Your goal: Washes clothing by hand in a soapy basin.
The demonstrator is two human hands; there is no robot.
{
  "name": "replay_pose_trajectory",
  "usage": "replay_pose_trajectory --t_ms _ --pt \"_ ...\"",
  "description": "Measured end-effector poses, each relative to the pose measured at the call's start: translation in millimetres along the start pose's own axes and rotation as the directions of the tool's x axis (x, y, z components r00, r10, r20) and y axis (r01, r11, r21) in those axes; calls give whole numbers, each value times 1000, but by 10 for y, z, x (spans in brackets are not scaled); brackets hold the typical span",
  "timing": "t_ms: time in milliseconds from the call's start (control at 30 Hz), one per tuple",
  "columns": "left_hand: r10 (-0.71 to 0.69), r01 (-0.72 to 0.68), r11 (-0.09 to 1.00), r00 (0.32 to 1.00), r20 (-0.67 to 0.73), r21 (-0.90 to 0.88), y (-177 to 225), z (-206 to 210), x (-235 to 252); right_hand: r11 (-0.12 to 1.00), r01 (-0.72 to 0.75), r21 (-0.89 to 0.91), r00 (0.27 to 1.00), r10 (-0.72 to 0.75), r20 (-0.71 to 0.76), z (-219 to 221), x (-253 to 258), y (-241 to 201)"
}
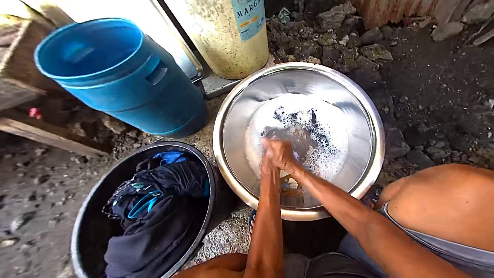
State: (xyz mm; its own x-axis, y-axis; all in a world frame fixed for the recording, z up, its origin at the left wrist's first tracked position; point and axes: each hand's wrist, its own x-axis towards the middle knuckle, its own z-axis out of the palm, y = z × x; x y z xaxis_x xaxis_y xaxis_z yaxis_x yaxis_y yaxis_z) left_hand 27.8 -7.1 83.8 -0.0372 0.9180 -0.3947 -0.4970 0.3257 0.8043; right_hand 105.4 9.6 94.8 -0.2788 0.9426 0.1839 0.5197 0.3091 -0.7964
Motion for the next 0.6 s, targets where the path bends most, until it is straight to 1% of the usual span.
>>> replay_pose_trajectory --t_ms 33,67,100,133,167,200,233,267,300,333,367,433,467,500,533,567,600 --pt "-109 108 994 989 -100 -11 115 310 -46 992 -110 60 992 113 -54 -133 133 202" --pt "-178 178 984 977 -120 -9 187 498 -68 967 -230 112 964 242 -106 -250 222 415" --pt "-212 212 977 973 -93 -13 222 574 -58 940 -321 115 929 336 -155 -292 278 627" --pt "-221 218 975 973 -63 -45 242 558 -13 916 -388 100 900 400 -170 -289 322 809" --pt "-198 194 977 979 -48 -83 245 450 56 888 -452 86 877 460 -138 -276 352 970" --pt "-154 146 985 985 -84 -98 227 277 140 841 -531 102 840 539 -67 -271 352 1131" --pt "-115 103 991 981 -154 -80 187 64 219 771 -622 138 779 627 6 -267 318 1298" --pt "-106 96 994 965 -242 -52 114 -151 285 691 -707 154 702 711 35 -256 252 1432" --pt "-127 130 991 938 -323 -14 26 -325 333 609 -781 136 621 781 66 -278 188 1476" --pt "-162 189 982 902 -400 28 -55 -419 371 547 -826 138 561 822 101 -280 143 1438" --pt "-205 261 964 861 -465 59 -114 -437 401 527 -832 174 550 823 139 -213 97 1349" --pt "-324 406 911 820 -473 80 -161 -392 423 582 -772 254 633 737 235 77 -2 1085" --pt "-372 441 896 809 -455 51 -176 -364 434 646 -725 241 689 668 282 177 -19 907" --pt "-384 432 902 808 -447 8 -178 -333 433 726 -658 198 744 587 319 199 -12 706" --pt "-355 381 924 824 -441 -32 -162 -309 433 813 -561 155 810 501 305 224 7 547" --pt "-302 308 950 866 -399 -49 -154 -334 437 877 -460 136 870 415 265 248 4 390" --pt "-189 198 980 923 -335 -8 -169 -387 448 925 -364 111 915 332 231 269 -18 218"
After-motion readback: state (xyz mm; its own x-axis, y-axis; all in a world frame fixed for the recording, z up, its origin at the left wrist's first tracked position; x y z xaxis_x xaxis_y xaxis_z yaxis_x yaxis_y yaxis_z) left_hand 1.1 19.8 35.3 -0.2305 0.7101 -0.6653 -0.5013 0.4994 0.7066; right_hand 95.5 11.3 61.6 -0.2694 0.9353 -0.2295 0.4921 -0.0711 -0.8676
